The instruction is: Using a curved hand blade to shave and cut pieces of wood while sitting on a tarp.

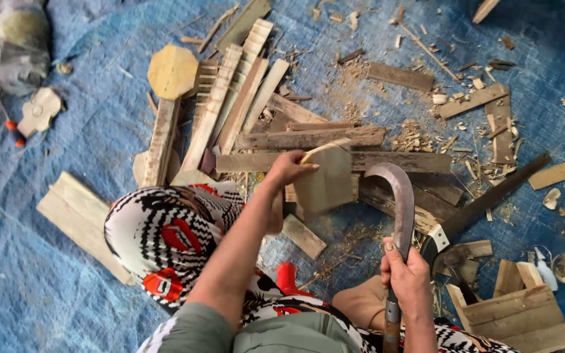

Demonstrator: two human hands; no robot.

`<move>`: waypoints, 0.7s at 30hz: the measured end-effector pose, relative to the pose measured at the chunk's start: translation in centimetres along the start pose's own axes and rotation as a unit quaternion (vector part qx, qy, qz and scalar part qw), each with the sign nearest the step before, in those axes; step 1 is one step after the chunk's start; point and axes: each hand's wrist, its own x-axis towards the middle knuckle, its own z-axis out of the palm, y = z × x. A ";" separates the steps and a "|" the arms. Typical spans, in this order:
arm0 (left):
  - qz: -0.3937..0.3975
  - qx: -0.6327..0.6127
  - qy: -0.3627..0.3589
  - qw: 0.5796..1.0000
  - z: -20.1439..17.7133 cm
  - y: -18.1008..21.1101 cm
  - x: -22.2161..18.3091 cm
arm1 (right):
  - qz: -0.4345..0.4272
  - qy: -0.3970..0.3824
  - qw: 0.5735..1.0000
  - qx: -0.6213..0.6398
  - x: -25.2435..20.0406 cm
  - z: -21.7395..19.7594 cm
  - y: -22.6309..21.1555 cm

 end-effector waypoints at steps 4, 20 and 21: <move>0.092 0.249 0.008 0.964 -3.5 9.5 -1.2 | 0.031 0.037 0.997 -0.057 -1.4 0.5 -3.7; 0.334 0.356 0.171 0.856 -2.2 7.4 0.2 | -0.008 0.046 0.975 -0.219 0.8 1.7 -2.8; 0.312 0.419 0.170 0.836 -1.9 7.3 0.6 | -0.033 0.045 0.964 -0.260 1.0 1.8 -2.7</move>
